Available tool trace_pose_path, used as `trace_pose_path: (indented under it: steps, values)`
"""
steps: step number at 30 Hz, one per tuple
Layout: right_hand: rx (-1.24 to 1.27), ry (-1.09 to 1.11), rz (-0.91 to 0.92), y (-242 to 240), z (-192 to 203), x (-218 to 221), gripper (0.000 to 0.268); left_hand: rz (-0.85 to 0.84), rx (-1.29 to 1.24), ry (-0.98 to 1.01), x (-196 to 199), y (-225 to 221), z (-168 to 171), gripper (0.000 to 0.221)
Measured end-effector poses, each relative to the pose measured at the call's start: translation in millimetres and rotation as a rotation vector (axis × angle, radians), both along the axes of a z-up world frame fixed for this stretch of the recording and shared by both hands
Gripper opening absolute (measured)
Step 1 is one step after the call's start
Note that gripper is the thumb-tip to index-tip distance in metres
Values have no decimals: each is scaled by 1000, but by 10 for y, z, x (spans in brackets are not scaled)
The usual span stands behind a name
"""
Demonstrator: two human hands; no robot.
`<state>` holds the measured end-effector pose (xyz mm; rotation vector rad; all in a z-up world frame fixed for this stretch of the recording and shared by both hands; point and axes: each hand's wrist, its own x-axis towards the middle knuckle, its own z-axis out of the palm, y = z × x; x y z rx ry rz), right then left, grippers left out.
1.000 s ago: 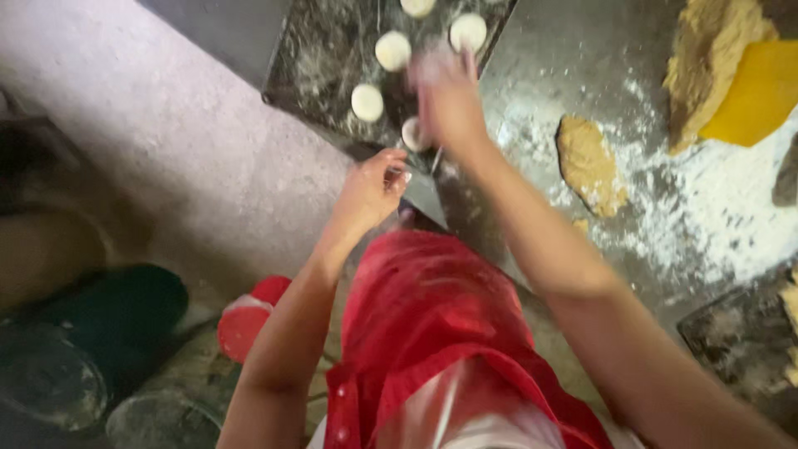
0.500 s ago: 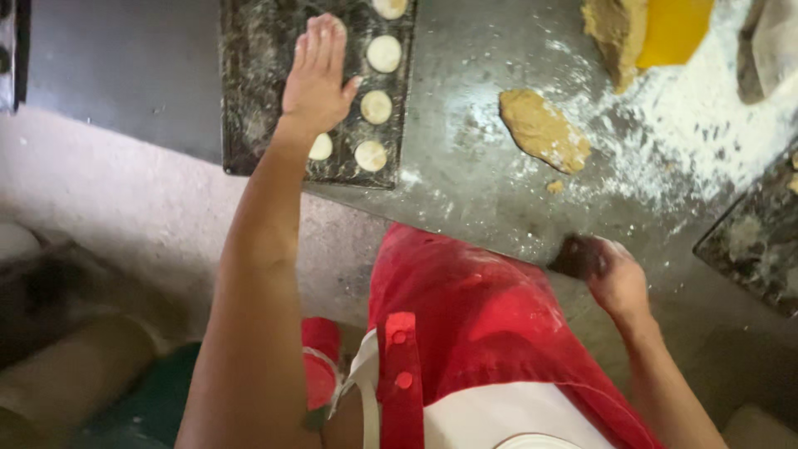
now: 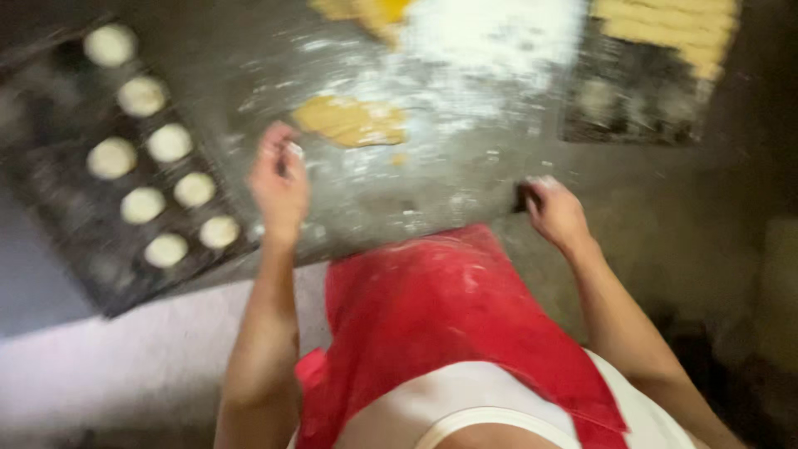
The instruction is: The person prepares bread by hand, shaping small pieces of dough into balls, flattening them onto metal trays, and coating them with a liquid using a brush.
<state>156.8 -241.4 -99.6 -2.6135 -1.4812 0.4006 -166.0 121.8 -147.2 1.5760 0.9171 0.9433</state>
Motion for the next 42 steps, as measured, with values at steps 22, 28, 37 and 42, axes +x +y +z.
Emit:
trace_pose_path:
  steps: [22,28,37,42]
  values:
    - [175,382,-256,1218,31,2017,20,-422,-233,47,2943,-1849,65,64]
    - [311,76,151,1688,64,1385,71,-160,-570,-16,2594,-1614,-499,44]
    - [28,-18,-23,1751,-289,1557,93,-253,-294,255,2186,-1695,-146,31]
    - [-96,8,-37,1638,-287,1193,89,-391,341,439,2209,-1618,-184,28]
